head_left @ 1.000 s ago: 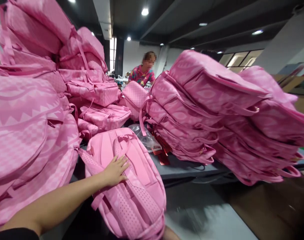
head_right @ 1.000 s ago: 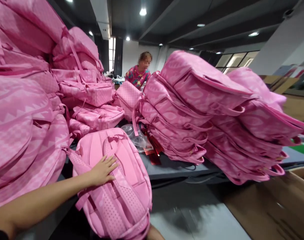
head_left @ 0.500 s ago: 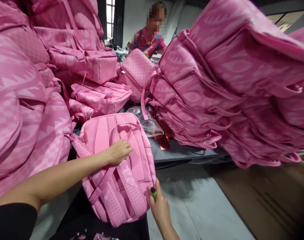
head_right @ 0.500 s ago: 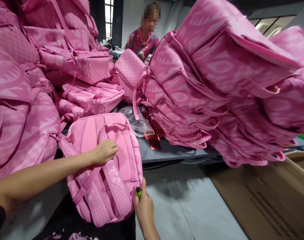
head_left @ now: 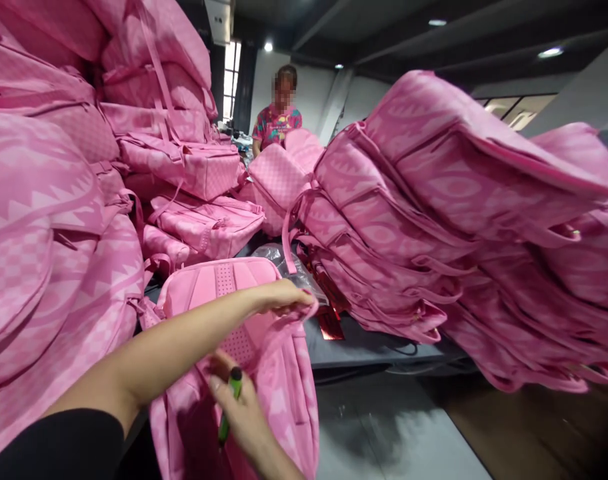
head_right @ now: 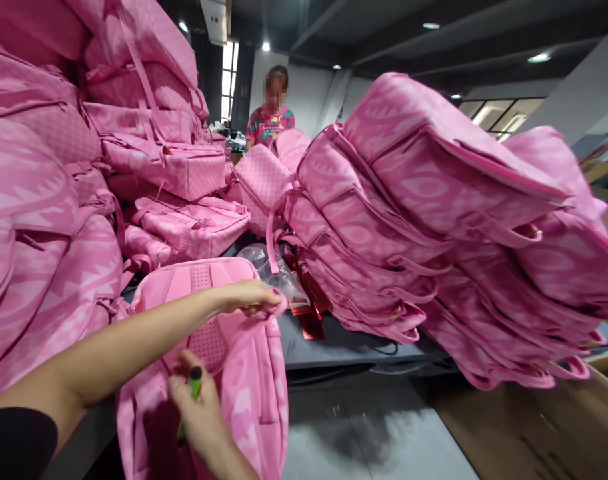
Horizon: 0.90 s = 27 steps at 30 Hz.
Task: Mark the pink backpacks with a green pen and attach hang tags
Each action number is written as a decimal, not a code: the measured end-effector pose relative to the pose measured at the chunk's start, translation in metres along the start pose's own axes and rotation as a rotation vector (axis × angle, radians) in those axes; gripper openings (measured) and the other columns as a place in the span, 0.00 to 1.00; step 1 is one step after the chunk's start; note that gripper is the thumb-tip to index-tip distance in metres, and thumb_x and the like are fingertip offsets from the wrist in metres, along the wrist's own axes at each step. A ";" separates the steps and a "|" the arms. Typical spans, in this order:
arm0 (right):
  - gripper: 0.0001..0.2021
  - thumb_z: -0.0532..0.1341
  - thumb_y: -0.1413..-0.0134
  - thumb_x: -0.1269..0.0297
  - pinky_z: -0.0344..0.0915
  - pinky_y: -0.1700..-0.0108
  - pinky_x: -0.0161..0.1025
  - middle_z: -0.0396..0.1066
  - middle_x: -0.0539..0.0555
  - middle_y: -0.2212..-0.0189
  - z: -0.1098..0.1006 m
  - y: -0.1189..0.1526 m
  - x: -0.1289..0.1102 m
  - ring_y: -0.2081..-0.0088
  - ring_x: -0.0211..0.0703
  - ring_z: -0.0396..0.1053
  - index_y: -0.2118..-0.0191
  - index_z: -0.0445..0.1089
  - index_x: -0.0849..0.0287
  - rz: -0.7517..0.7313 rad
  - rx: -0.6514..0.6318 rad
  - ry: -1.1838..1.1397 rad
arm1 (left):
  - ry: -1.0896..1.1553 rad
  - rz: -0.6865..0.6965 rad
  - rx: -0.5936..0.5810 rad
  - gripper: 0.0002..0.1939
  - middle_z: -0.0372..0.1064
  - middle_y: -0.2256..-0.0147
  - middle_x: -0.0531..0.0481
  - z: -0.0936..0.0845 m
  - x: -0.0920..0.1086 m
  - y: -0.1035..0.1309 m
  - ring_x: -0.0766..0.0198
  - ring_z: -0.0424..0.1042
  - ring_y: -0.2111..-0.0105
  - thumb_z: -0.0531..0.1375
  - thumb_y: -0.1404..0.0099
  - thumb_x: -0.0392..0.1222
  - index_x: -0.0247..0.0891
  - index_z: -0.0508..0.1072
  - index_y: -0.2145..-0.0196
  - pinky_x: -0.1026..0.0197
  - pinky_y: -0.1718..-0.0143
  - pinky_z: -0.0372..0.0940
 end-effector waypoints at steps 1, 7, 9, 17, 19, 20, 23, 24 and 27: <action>0.37 0.61 0.49 0.38 0.52 0.34 0.56 0.62 0.61 0.38 -0.019 -0.007 -0.003 0.35 0.56 0.57 0.39 0.64 0.56 -0.050 0.167 0.091 | -0.017 0.048 0.011 0.20 0.74 0.71 0.51 0.000 0.003 -0.006 0.66 0.70 0.77 0.46 0.26 0.48 0.43 0.78 0.59 0.62 0.74 0.62; 0.42 0.63 0.57 0.38 0.73 0.53 0.53 0.65 0.65 0.40 -0.183 0.016 -0.005 0.42 0.66 0.66 0.38 0.61 0.58 0.020 0.830 0.025 | -0.329 0.097 0.098 0.15 0.74 0.57 0.37 0.020 -0.040 -0.007 0.51 0.73 0.56 0.56 0.31 0.46 0.34 0.76 0.58 0.53 0.60 0.64; 0.39 0.64 0.56 0.39 0.74 0.64 0.47 0.68 0.65 0.43 -0.196 0.020 -0.002 0.48 0.65 0.72 0.42 0.64 0.59 0.030 0.795 -0.124 | -0.404 0.141 0.064 0.15 0.75 0.60 0.34 0.031 -0.052 -0.007 0.47 0.72 0.56 0.61 0.36 0.48 0.31 0.78 0.62 0.48 0.56 0.62; 0.27 0.60 0.47 0.38 0.71 0.73 0.38 0.74 0.58 0.57 -0.119 -0.044 0.019 0.65 0.45 0.75 0.51 0.69 0.56 -0.256 0.619 -0.403 | -0.467 0.348 -0.048 0.22 0.75 0.66 0.42 0.041 -0.062 -0.003 0.57 0.71 0.64 0.54 0.31 0.55 0.35 0.77 0.69 0.52 0.58 0.57; 0.28 0.58 0.46 0.37 0.69 0.73 0.37 0.75 0.56 0.60 -0.101 -0.052 0.028 0.68 0.43 0.74 0.52 0.68 0.56 -0.311 0.589 -0.438 | -0.456 0.373 -0.082 0.22 0.75 0.69 0.42 0.032 -0.078 0.002 0.59 0.70 0.67 0.55 0.31 0.54 0.35 0.75 0.73 0.52 0.56 0.55; 0.27 0.56 0.44 0.37 0.69 0.72 0.37 0.75 0.56 0.61 -0.091 -0.053 0.033 0.67 0.43 0.74 0.52 0.68 0.57 -0.342 0.573 -0.416 | -0.451 0.385 -0.097 0.22 0.74 0.69 0.42 0.025 -0.088 0.004 0.60 0.69 0.67 0.56 0.32 0.54 0.35 0.74 0.74 0.52 0.55 0.55; 0.26 0.52 0.40 0.40 0.72 0.60 0.43 0.75 0.58 0.59 -0.069 -0.046 0.047 0.61 0.44 0.75 0.54 0.69 0.59 -0.419 0.563 -0.326 | -0.472 0.417 -0.088 0.20 0.73 0.69 0.43 -0.003 -0.118 0.010 0.58 0.66 0.65 0.57 0.34 0.55 0.37 0.74 0.75 0.51 0.53 0.54; 0.25 0.52 0.39 0.41 0.72 0.55 0.45 0.75 0.58 0.58 -0.067 -0.041 0.050 0.58 0.45 0.75 0.54 0.69 0.59 -0.436 0.564 -0.322 | -0.502 0.415 -0.068 0.20 0.72 0.69 0.44 -0.014 -0.125 0.013 0.58 0.66 0.64 0.57 0.34 0.56 0.38 0.74 0.74 0.51 0.52 0.53; 0.29 0.54 0.43 0.36 0.74 0.61 0.44 0.75 0.57 0.63 -0.077 -0.024 0.052 0.63 0.45 0.76 0.55 0.70 0.59 -0.406 0.574 -0.368 | -0.659 0.342 0.020 0.22 0.71 0.67 0.44 -0.039 -0.131 0.022 0.54 0.63 0.61 0.57 0.35 0.58 0.38 0.75 0.73 0.47 0.49 0.52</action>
Point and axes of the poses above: each hand's wrist, its own y-axis away from the middle knuckle, its own z-axis out of the palm, x = y × z, the point moved 2 cm from there along -y, towards the middle knuckle
